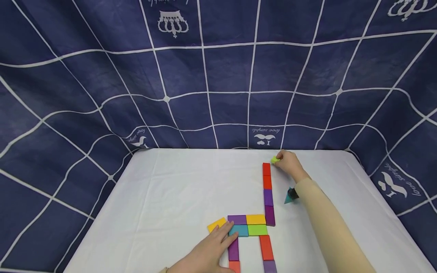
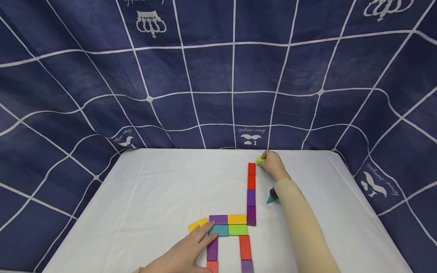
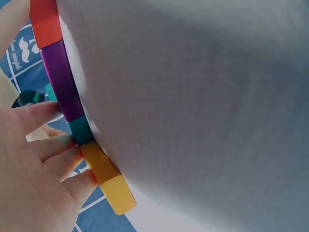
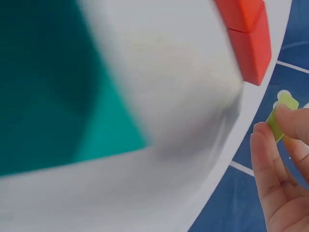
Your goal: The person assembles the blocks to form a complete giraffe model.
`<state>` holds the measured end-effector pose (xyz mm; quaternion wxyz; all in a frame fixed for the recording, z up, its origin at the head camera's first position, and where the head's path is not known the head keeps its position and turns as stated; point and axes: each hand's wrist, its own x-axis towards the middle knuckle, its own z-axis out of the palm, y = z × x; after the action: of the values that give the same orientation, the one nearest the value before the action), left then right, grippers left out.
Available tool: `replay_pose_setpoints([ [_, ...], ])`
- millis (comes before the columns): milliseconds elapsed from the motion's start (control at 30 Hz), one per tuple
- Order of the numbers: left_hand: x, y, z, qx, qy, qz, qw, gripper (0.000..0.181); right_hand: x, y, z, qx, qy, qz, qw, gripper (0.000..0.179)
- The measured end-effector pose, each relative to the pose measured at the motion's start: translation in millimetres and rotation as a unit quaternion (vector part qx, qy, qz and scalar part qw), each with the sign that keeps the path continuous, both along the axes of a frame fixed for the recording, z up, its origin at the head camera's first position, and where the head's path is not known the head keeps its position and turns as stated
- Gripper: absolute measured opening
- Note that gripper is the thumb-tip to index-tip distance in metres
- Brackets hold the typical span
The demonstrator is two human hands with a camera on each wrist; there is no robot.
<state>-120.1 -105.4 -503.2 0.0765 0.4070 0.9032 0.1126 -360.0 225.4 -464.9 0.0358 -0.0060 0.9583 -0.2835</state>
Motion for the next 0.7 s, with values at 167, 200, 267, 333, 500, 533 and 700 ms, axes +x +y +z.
replay_pose_setpoints([
  [167,0.2,1.0,-2.9,0.0,0.012,-0.012,0.9999,0.095,-5.3,-5,-0.6,-0.01,-0.002,-0.004,0.9999,0.028],
  [200,0.2,1.2,-3.3,-0.001,0.011,-0.013,0.9999,0.096,-5.9,-6,-2.3,-0.011,-0.006,-0.006,0.9999,0.028],
  [267,0.3,1.7,-3.8,-0.003,0.003,-0.011,0.9999,0.097,-6.3,-7,-5.9,-0.001,-0.013,-0.002,0.9999,0.029],
  [333,0.5,1.9,-4.0,-0.005,-0.005,-0.008,0.9999,0.097,-6.4,-9,-8.9,0.015,-0.019,0.008,0.9997,0.033],
  [500,0.3,0.3,-3.5,-0.009,0.008,-0.007,0.9999,0.097,-7.7,-16,-11.5,0.038,-0.023,0.05,0.9978,0.044],
  [533,0.0,-0.3,-3.2,-0.011,0.012,-0.008,0.9998,0.097,-8.3,-18,-11.6,0.042,-0.025,0.058,0.9971,0.045],
  [700,-2.4,-1.6,-1.5,-0.013,0.017,-0.007,0.9998,0.098,-9.4,-24,-11.8,0.081,-0.053,0.099,0.9904,0.048],
])
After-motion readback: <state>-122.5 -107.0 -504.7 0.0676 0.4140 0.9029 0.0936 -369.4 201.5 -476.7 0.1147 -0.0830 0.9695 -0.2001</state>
